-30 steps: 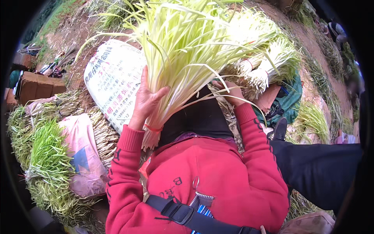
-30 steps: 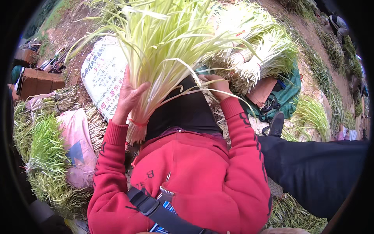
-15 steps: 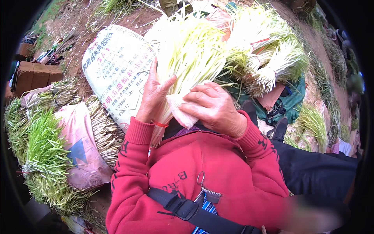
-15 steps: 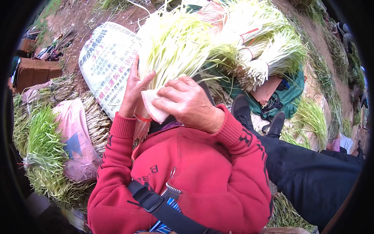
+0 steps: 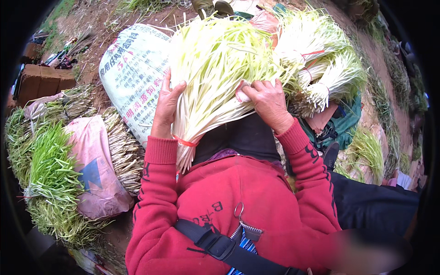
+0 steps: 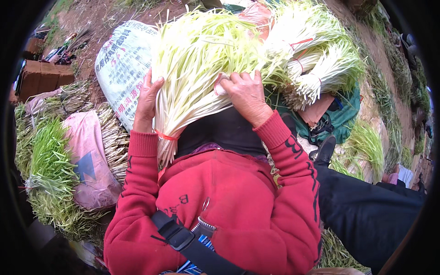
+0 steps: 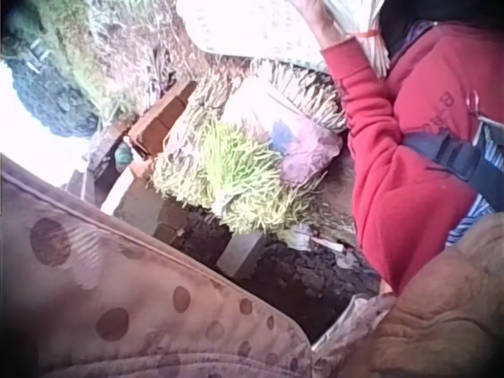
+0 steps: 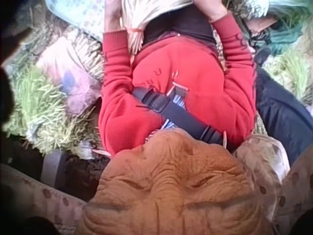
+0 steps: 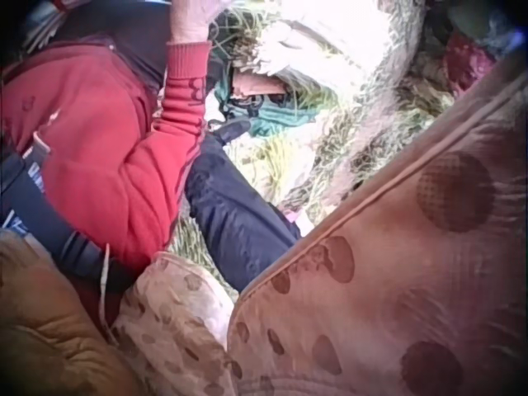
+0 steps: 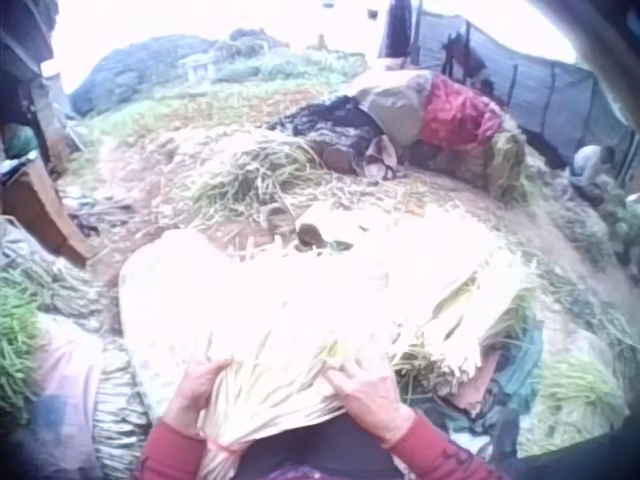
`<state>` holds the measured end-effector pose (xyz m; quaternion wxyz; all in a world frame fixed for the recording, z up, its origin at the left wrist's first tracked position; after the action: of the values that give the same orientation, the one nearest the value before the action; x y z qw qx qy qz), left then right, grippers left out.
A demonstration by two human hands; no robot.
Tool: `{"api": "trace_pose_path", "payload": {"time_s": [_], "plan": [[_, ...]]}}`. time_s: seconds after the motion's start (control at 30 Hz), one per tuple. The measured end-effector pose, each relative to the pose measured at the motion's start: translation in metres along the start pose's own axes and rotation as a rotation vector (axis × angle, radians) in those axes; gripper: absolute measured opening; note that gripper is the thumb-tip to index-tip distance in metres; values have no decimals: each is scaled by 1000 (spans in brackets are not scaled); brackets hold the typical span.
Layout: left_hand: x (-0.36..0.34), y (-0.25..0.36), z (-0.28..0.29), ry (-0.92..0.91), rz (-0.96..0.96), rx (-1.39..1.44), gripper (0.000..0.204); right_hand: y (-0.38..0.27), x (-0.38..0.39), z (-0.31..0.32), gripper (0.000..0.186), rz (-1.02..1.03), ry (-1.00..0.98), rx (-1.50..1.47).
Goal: The person sits on the ground and repeatedly aligns and ties bundles of long green vegetables with red rubber bands. After finishing a bundle, the person places it on a nearby pile and then handles the camera headstrap.
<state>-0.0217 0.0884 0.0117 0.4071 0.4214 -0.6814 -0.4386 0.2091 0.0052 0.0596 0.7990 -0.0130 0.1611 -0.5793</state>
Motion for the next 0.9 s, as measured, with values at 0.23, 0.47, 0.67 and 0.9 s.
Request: {"api": "trace_pose_path", "payload": {"time_s": [0.23,0.47,0.67,0.9], "plan": [[-12,-25,16,-101,76,215,68,99,57,-1,14,-427,-64,221],[-2,-4,7,74,3,-93,79,90,84,105,27,-434,185,132],[7,45,-35,34,-295,-1040,87,-69,-34,92,19,382,256,-379],[-1,27,-14,157,-312,-956,83,-37,-52,6,17,341,32,-183]]}}
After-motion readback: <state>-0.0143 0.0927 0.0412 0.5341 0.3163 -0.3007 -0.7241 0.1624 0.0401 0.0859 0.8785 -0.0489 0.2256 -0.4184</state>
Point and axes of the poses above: each hand's wrist, its own x-axis away from the middle knuckle, its own z-axis out of the back of the hand, y = z × x, the point moved 7 cm from there along -x, towards the middle knuckle, and after that the axes turned 12 degrees about -x, right-handed, at the moved point
